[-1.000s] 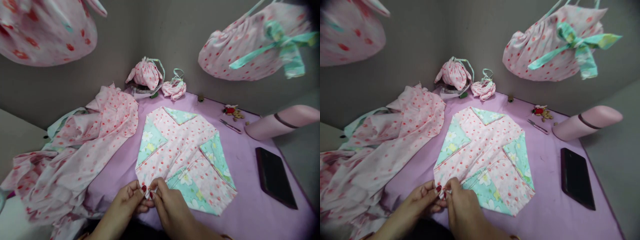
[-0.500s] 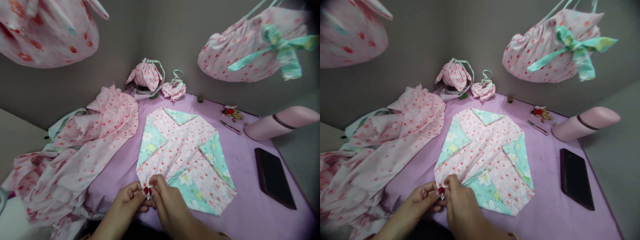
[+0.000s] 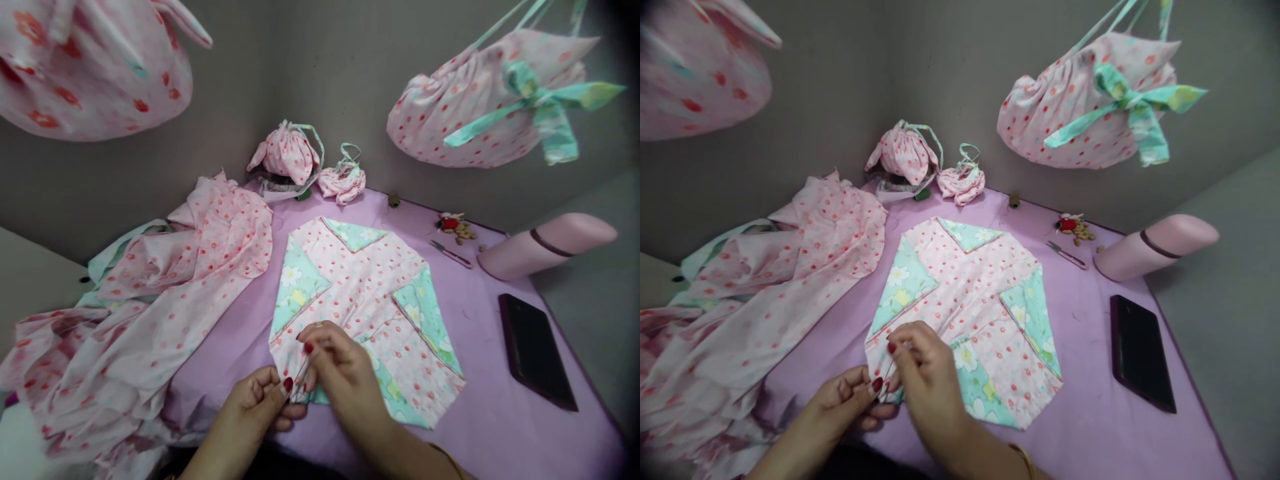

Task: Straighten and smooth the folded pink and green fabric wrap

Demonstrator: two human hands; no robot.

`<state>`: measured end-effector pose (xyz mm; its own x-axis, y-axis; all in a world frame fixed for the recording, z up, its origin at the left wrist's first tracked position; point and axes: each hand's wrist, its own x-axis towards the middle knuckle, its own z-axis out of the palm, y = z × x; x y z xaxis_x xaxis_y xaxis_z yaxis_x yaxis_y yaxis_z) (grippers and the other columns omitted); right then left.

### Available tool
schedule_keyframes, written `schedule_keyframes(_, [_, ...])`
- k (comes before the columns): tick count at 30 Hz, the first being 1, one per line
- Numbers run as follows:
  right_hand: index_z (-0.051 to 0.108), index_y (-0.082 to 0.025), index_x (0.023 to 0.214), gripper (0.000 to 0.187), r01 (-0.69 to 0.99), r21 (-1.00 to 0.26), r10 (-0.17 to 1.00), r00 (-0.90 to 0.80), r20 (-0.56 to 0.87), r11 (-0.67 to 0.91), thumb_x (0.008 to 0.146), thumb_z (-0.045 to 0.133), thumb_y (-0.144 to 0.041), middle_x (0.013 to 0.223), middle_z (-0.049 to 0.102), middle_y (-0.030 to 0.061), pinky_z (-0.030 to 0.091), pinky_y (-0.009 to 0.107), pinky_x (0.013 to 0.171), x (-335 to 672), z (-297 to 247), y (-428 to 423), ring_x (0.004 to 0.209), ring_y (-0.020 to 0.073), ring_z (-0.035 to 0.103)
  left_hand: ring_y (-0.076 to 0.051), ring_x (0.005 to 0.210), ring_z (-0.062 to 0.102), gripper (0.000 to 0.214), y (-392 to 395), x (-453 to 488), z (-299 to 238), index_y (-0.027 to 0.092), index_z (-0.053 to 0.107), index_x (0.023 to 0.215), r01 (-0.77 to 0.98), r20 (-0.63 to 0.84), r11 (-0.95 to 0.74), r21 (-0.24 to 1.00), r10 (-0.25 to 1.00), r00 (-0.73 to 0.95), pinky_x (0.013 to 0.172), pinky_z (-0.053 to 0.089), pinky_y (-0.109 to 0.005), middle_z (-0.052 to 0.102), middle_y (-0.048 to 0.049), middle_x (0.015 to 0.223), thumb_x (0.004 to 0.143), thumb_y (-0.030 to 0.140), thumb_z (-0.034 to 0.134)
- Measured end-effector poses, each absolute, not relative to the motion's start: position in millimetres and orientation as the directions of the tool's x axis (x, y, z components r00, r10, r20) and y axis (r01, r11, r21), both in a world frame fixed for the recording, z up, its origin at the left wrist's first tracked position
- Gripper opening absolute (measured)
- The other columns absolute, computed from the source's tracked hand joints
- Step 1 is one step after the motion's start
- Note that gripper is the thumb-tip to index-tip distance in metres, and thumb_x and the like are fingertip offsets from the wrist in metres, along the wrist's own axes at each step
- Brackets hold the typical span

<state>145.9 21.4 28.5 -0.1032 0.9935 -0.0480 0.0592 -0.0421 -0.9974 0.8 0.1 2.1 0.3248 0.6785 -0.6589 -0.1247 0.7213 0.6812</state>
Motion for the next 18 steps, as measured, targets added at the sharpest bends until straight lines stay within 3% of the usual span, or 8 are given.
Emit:
schedule_keyframes(3, [0.043,-0.023,0.086,0.017,-0.326,-0.909,0.961,0.010,-0.276,-0.258,0.084,0.051,-0.037,0.065,0.058,-0.0041,0.028,0.013,0.033,166,39,40,0.033,0.0038,0.041,-0.013,0.060,0.064,0.058,0,1,4,0.017,0.057,0.079,-0.104,-0.679,0.724,0.681,0.679,0.279,0.051,0.042,-0.019,0.065,0.0011,0.065,0.048,0.064,0.074])
schedule_keyframes(7, [0.041,-0.021,0.074,0.023,-0.589,-0.770,0.905,0.144,-0.400,-0.247,0.075,0.064,-0.023,0.049,0.043,-0.0106,0.029,0.008,0.034,212,52,74,0.034,0.0014,0.036,-0.016,0.074,0.067,0.052,0,0,7,0.019,0.058,0.088,-0.111,-0.655,0.693,0.712,0.714,0.249,0.058,0.045,-0.019,0.067,-0.0016,0.080,0.058,0.060,0.071])
schedule_keyframes(12, [0.047,-0.018,0.067,0.017,-0.547,-0.830,0.829,0.411,-0.380,-0.109,0.083,0.050,-0.012,0.053,0.046,-0.0072,0.042,0.010,0.044,268,60,106,0.042,0.0022,0.047,-0.018,0.071,0.068,0.056,0,1,6,0.019,0.055,0.090,-0.148,-0.680,0.718,0.680,0.693,0.240,0.055,0.047,-0.020,0.067,-0.0014,0.078,0.055,0.059,0.073])
schedule_keyframes(15, [0.048,-0.018,0.064,0.026,-0.473,-0.881,0.788,0.540,-0.295,-0.006,0.087,0.041,-0.009,0.053,0.050,-0.0051,0.049,0.019,0.057,293,64,121,0.050,0.0055,0.056,-0.017,0.067,0.068,0.056,0,2,6,0.019,0.054,0.091,-0.172,-0.686,0.727,0.665,0.685,0.244,0.054,0.047,-0.019,0.068,-0.0019,0.080,0.055,0.056,0.074])
schedule_keyframes(18, [0.049,-0.019,0.065,0.026,-0.399,-0.913,0.746,0.632,-0.210,0.081,0.087,0.040,-0.007,0.054,0.054,-0.0045,0.048,0.027,0.065,315,69,135,0.053,0.0069,0.060,-0.016,0.065,0.068,0.054,1,2,5,0.019,0.054,0.091,-0.196,-0.695,0.735,0.649,0.677,0.241,0.053,0.047,-0.018,0.068,-0.0018,0.082,0.056,0.053,0.075])
